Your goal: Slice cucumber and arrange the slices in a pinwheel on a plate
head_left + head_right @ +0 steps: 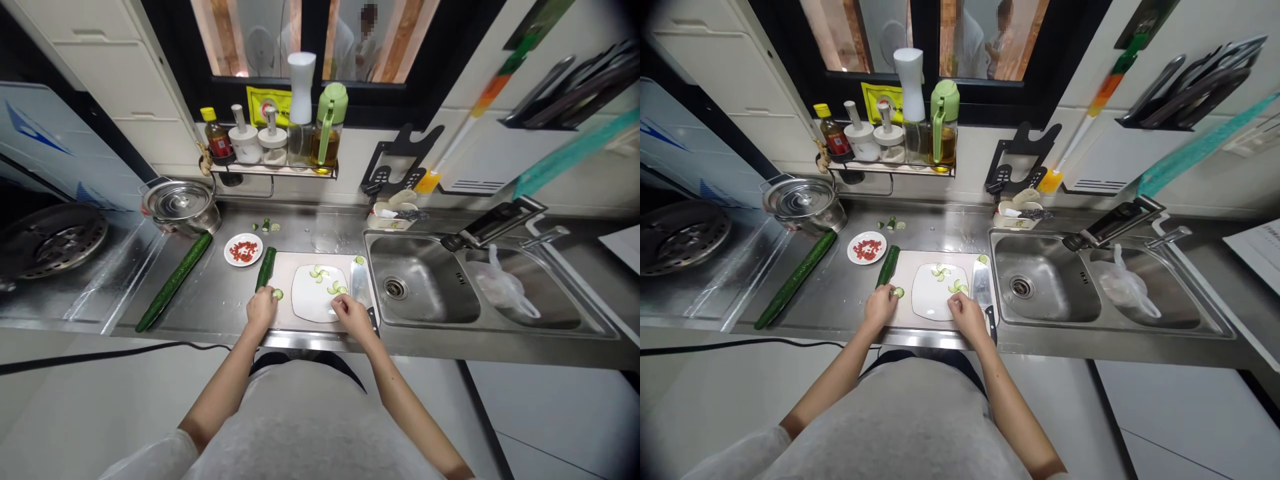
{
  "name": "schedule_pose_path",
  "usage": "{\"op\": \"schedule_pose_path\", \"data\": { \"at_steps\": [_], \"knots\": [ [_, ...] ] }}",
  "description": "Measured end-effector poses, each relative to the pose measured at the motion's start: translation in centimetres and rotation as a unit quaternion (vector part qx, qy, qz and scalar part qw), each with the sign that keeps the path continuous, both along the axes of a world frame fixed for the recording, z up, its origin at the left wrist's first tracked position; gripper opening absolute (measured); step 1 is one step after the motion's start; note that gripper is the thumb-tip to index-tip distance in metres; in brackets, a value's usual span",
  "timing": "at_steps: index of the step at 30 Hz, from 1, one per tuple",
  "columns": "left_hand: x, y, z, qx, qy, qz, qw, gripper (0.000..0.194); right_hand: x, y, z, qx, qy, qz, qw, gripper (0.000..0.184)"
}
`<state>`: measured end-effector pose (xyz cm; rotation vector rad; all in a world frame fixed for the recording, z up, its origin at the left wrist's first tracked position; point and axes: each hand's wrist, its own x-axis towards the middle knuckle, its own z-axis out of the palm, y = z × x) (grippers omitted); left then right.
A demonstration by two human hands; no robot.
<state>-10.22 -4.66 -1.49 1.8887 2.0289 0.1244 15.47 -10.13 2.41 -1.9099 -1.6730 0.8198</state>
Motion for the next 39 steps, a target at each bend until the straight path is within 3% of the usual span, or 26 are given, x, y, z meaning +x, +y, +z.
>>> {"op": "schedule_pose_path", "data": {
  "at_steps": [7, 12, 15, 20, 23, 27, 31, 33, 37, 39],
  "knots": [
    [-0.2, 0.0, 0.0, 0.026, -0.03, 0.004, 0.999, 0.014, -1.2, 0.6, -0.5, -0.002, 0.005, 0.021, 1.0, 0.024],
    [-0.6, 0.4, -0.1, 0.03, -0.159, 0.04, 0.986, 0.005, -2.8, 1.1, 0.1, -0.007, 0.015, 0.049, 0.999, 0.021],
    [-0.8, 0.8, 0.6, 0.012, -0.311, 0.047, 0.949, 0.018, -3.9, 1.8, 0.9, 0.001, 0.035, 0.069, 0.997, 0.019],
    [-0.2, 1.3, 3.0, -0.044, -0.514, -0.005, 0.857, 0.031, -5.4, 3.5, 2.3, 0.061, 0.076, 0.11, 0.989, 0.018],
    [0.8, 1.3, 4.2, -0.073, -0.552, -0.031, 0.83, 0.033, -5.9, 4.2, 3.0, 0.075, 0.095, 0.141, 0.983, 0.018],
    [2.1, 1.4, 4.9, -0.098, -0.568, -0.053, 0.816, 0.037, -5.8, 4.4, 3.1, 0.059, 0.113, 0.142, 0.982, 0.008],
    [3.3, 1.1, 5.1, -0.08, -0.589, 0.02, 0.804, 0.042, -5.0, 4.5, 2.6, 0.023, 0.163, 0.063, 0.984, 0.01],
    [3.9, 0.8, 5.4, -0.109, -0.606, 0.075, 0.785, 0.044, -4.6, 4.6, 2.4, 0.023, 0.187, 0.035, 0.981, 0.013],
    [4.7, 0.5, 6.2, -0.211, -0.641, 0.119, 0.728, 0.05, -3.9, 4.7, 2.4, 0.051, 0.193, 0.039, 0.979, 0.017],
    [4.9, 0.6, 6.5, -0.232, -0.649, 0.124, 0.714, 0.052, -3.6, 4.5, 2.6, 0.059, 0.178, 0.055, 0.981, 0.018]
  ]
}}
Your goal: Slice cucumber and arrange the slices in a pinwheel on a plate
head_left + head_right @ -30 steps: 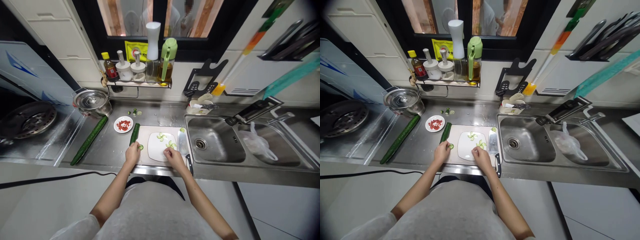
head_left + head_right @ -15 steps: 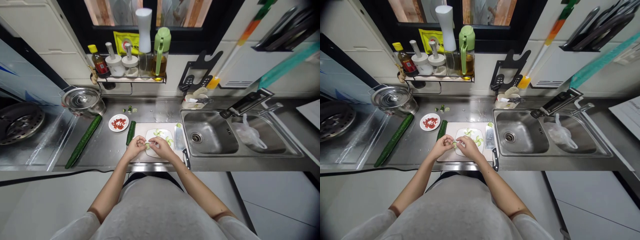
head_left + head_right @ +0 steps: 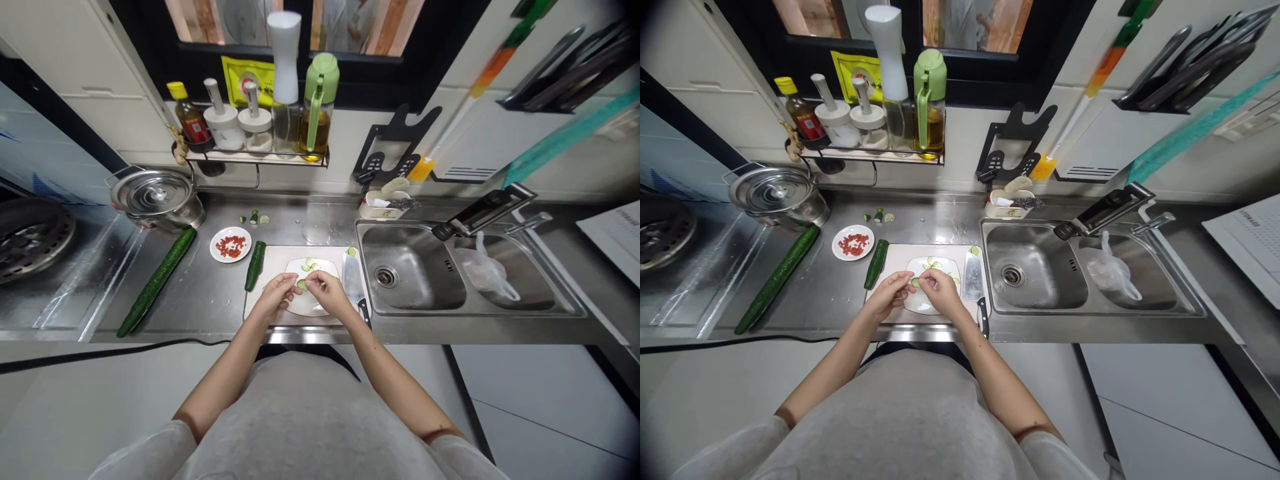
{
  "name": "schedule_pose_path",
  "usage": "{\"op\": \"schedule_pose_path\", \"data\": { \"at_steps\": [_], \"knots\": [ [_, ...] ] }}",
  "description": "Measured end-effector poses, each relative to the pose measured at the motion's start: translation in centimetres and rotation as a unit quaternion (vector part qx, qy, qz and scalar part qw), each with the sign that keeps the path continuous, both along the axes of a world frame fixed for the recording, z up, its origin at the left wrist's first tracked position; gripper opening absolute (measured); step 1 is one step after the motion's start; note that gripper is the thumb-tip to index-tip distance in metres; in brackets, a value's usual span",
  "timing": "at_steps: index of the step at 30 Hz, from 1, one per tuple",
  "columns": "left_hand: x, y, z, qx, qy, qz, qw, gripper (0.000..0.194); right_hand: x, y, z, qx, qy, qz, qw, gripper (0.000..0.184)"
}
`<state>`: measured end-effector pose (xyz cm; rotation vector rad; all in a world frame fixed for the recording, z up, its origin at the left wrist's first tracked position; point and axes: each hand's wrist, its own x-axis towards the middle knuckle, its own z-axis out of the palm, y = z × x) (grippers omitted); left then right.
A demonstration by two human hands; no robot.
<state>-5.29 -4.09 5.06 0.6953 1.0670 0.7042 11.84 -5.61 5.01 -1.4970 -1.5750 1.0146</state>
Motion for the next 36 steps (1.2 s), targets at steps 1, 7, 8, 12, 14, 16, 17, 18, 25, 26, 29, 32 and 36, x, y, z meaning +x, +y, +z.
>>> {"op": "schedule_pose_path", "data": {
  "at_steps": [1, 7, 8, 12, 14, 16, 17, 18, 25, 26, 29, 32, 36],
  "knots": [
    [0.1, 0.1, 0.1, -0.005, -0.003, 0.0, 1.0, 0.052, 0.1, -0.1, 0.1, 0.006, -0.009, 0.007, 1.0, 0.018],
    [0.4, 0.3, 0.2, -0.014, 0.003, 0.001, 1.0, 0.056, 0.4, -0.8, 0.7, 0.037, -0.043, 0.039, 0.998, 0.016],
    [0.4, 0.3, 0.1, -0.012, 0.008, 0.002, 1.0, 0.057, 0.4, -1.0, 0.7, 0.038, -0.043, 0.038, 0.998, 0.016],
    [0.7, 0.0, 0.3, 0.001, 0.018, 0.013, 1.0, 0.056, 0.3, -1.3, 0.4, 0.027, -0.042, 0.024, 0.998, 0.014],
    [0.9, -0.1, 0.5, 0.012, 0.023, 0.022, 0.999, 0.056, 0.2, -1.4, 0.2, 0.018, -0.04, 0.015, 0.999, 0.014],
    [1.0, -0.2, 0.7, 0.022, 0.032, 0.028, 0.999, 0.056, 0.1, -1.4, 0.0, 0.008, -0.034, 0.007, 0.999, 0.014],
    [1.1, -0.2, 0.7, 0.027, 0.036, 0.029, 0.999, 0.055, 0.0, -1.4, 0.0, 0.003, -0.028, 0.002, 1.0, 0.015],
    [1.1, -0.2, 0.7, 0.031, 0.04, 0.03, 0.998, 0.055, 0.0, -1.5, 0.0, -0.002, -0.021, -0.003, 1.0, 0.015],
    [1.5, -0.1, 0.4, 0.057, 0.045, 0.036, 0.997, 0.056, -0.1, -1.4, -0.5, -0.034, 0.03, -0.03, 0.999, 0.016],
    [1.5, -0.1, 0.3, 0.06, 0.044, 0.037, 0.997, 0.057, -0.1, -1.3, -0.6, -0.039, 0.035, -0.03, 0.998, 0.016],
    [1.7, -0.1, 0.1, 0.073, 0.041, 0.037, 0.996, 0.057, 0.0, -1.2, -0.9, -0.057, 0.05, -0.032, 0.997, 0.016],
    [1.9, -0.1, -0.3, 0.093, 0.039, 0.04, 0.994, 0.055, 0.1, -1.1, -1.2, -0.079, 0.056, -0.036, 0.995, 0.016],
    [2.0, 0.0, -1.3, 0.116, 0.043, 0.029, 0.992, 0.046, 0.5, -1.2, -1.6, -0.097, 0.041, -0.035, 0.994, 0.018]
  ]
}}
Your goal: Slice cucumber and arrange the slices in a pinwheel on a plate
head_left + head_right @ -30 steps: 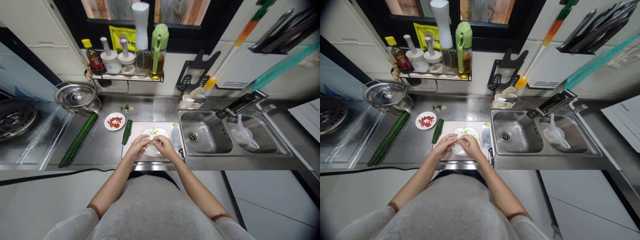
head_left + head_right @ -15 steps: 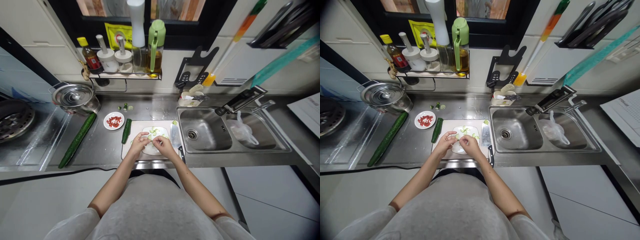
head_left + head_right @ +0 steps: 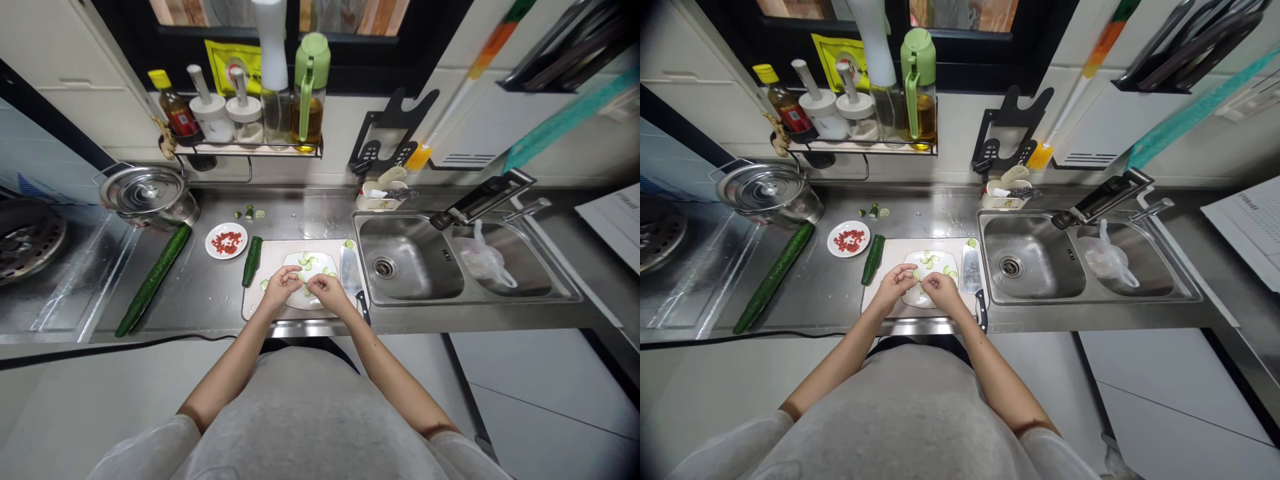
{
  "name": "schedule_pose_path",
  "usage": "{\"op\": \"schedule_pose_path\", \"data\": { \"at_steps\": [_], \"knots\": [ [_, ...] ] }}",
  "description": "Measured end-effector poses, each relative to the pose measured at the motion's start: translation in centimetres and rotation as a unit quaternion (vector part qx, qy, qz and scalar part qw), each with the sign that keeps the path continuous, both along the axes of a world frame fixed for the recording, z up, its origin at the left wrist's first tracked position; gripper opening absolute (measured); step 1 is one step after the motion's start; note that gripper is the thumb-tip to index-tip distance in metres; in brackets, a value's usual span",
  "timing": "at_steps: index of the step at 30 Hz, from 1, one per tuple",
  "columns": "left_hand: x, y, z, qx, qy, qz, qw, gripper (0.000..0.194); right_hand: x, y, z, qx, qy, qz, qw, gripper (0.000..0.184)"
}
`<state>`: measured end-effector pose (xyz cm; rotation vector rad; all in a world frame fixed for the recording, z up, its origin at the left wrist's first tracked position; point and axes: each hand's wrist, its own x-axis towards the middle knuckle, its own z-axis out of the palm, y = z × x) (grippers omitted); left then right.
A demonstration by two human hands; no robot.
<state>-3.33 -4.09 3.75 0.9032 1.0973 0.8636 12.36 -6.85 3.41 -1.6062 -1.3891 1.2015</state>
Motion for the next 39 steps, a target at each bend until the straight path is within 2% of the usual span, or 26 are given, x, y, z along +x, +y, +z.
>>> {"op": "schedule_pose_path", "data": {
  "at_steps": [9, 12, 15, 19, 27, 33, 39],
  "knots": [
    [0.0, 0.1, -4.8, 0.031, 0.114, -0.104, 0.988, 0.032, 1.0, -1.0, -2.0, -0.039, -0.153, 0.074, 0.985, 0.014],
    [0.2, 0.0, -5.7, 0.052, 0.182, -0.132, 0.973, 0.029, 1.2, -1.2, -2.3, -0.049, -0.203, 0.097, 0.973, 0.012],
    [0.3, 0.0, -5.5, 0.087, 0.262, -0.163, 0.947, 0.027, 1.1, -1.2, -2.2, -0.055, -0.258, 0.113, 0.958, 0.013],
    [0.7, 0.0, -4.5, 0.132, 0.361, -0.202, 0.901, 0.024, 0.7, -1.5, -2.0, -0.039, -0.329, 0.129, 0.935, 0.018],
    [1.2, -0.1, -3.7, 0.158, 0.48, -0.246, 0.827, 0.023, 0.1, -2.5, -2.6, 0.008, -0.413, 0.139, 0.9, 0.015],
    [1.3, 0.1, -3.3, 0.155, 0.517, -0.284, 0.793, 0.028, 0.5, -3.5, -3.3, 0.053, -0.451, 0.156, 0.877, 0.022],
    [1.3, 0.1, -3.0, 0.156, 0.527, -0.299, 0.78, 0.027, 0.6, -4.0, -4.2, 0.083, -0.471, 0.161, 0.863, 0.028]
  ]
}}
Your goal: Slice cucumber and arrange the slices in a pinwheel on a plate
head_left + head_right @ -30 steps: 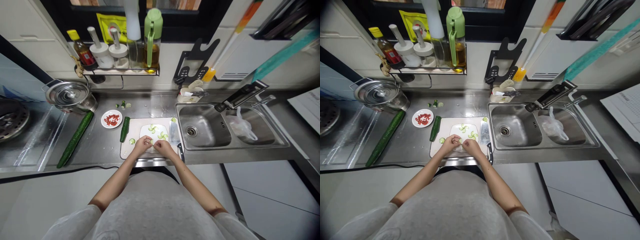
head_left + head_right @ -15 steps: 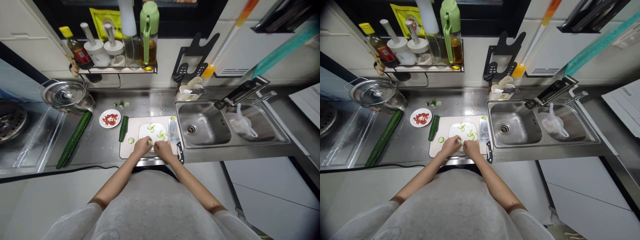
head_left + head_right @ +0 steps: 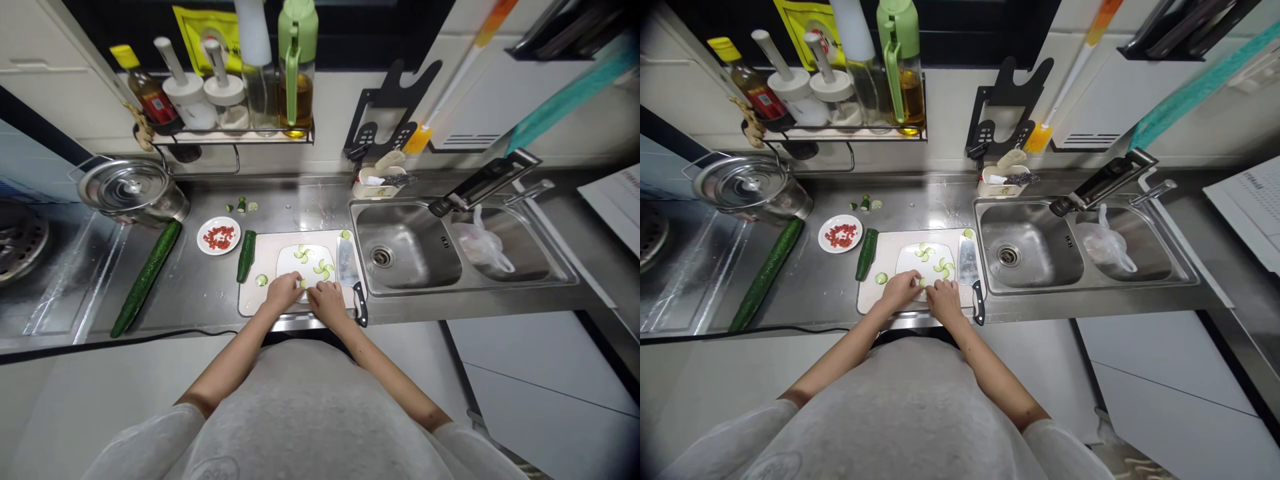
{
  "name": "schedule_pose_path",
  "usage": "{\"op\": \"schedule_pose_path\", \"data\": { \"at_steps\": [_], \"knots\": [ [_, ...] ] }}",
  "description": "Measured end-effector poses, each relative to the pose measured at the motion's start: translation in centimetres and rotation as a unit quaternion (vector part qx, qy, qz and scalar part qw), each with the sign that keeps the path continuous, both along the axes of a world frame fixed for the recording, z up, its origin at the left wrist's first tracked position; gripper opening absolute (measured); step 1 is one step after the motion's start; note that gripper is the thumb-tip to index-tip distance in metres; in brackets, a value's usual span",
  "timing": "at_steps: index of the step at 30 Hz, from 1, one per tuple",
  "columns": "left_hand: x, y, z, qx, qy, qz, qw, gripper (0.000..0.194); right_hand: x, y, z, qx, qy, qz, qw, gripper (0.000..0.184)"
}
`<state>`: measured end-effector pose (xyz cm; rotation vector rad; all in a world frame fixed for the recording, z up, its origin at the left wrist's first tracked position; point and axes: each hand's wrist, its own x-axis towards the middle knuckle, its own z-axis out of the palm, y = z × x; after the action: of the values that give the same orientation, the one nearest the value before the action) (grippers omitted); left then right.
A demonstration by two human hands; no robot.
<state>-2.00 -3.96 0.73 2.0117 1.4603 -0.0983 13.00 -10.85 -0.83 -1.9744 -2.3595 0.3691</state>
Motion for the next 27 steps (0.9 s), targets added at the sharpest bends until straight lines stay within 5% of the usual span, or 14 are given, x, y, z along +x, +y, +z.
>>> {"op": "schedule_pose_path", "data": {
  "at_steps": [27],
  "knots": [
    [-0.3, -0.1, -0.8, 0.024, -0.003, -0.009, 1.0, 0.025, -1.1, -0.7, -1.0, 0.06, 0.01, -0.014, 0.998, 0.026]
  ]
}}
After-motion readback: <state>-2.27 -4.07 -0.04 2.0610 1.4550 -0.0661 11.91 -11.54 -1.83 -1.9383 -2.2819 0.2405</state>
